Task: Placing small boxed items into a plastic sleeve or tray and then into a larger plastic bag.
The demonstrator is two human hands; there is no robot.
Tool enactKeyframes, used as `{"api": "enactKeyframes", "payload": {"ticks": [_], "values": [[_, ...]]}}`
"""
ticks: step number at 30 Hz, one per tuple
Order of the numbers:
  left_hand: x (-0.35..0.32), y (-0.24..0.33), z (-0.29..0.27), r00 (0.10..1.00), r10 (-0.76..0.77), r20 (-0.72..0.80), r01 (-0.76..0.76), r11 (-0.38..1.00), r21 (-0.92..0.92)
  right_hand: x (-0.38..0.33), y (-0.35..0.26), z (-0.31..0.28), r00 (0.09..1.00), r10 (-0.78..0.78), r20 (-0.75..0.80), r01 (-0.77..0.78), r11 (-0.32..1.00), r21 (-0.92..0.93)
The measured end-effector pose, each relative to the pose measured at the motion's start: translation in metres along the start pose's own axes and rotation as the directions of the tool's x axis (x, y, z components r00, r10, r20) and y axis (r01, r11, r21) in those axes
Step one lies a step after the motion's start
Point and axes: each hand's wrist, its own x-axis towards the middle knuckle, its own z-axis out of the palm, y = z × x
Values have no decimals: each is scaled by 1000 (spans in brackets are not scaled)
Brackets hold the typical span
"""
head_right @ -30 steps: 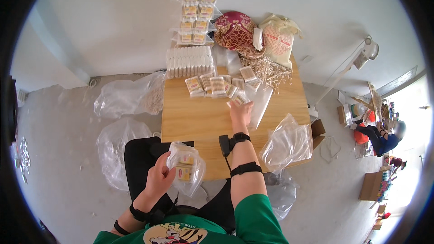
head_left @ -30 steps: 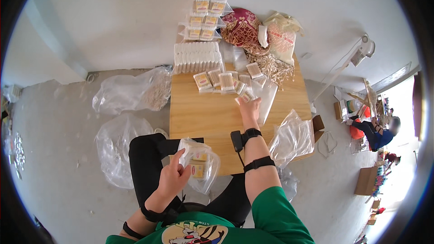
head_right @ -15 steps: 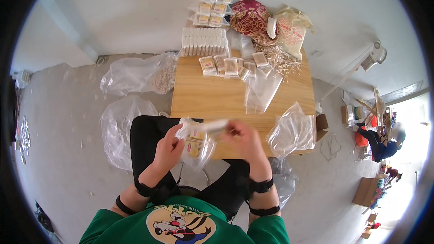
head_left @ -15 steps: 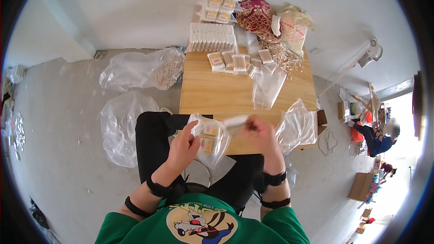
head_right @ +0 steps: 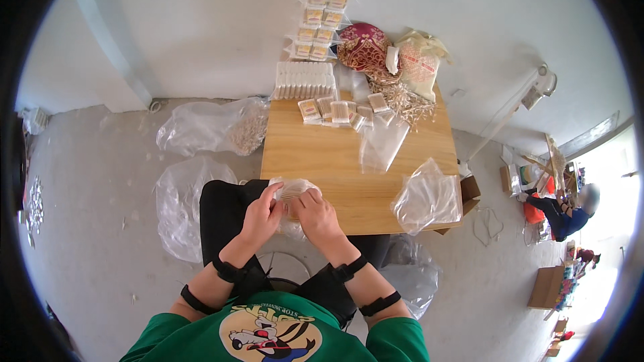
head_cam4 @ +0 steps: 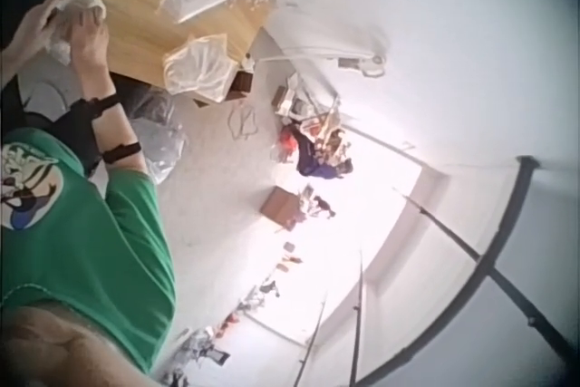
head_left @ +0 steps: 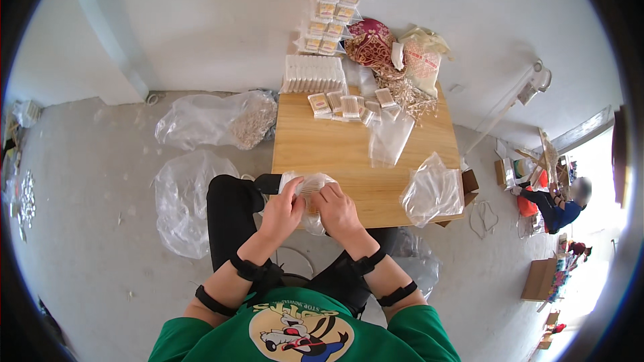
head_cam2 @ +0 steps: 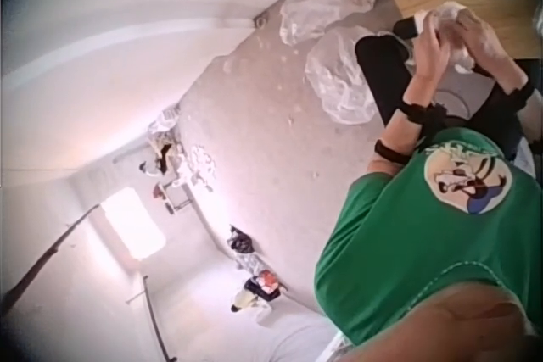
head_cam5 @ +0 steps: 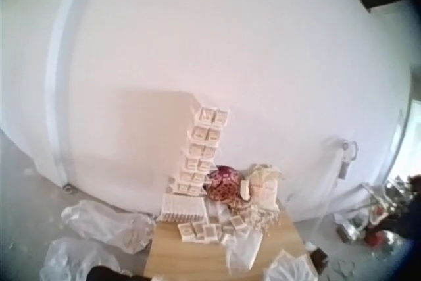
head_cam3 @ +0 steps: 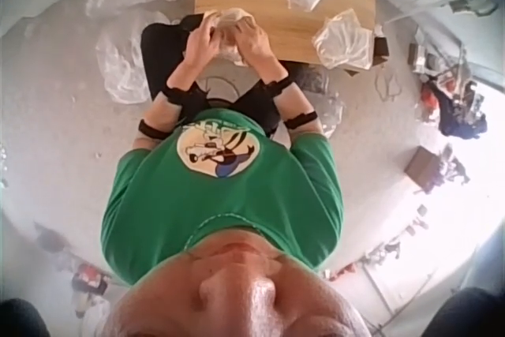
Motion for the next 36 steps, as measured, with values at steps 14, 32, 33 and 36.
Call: {"api": "enactKeyframes", "payload": {"ticks": [14, 32, 33, 36], "values": [[5, 1, -8, 990, -93, 106, 96, 995, -25, 24, -2, 18, 967, 31, 251, -33, 999, 3], [16, 7, -19, 921, -317, 228, 326, 945, -4, 143, 227, 52, 667, 740, 90, -741, 671, -26], [17, 8, -19, 916, -331, 227, 339, 941, 2, 152, 232, 54, 627, 777, 57, -771, 629, -102], [18, 8, -20, 923, -308, 230, 312, 950, 19, 166, 236, 66, 700, 713, 28, -699, 693, -176]]}}
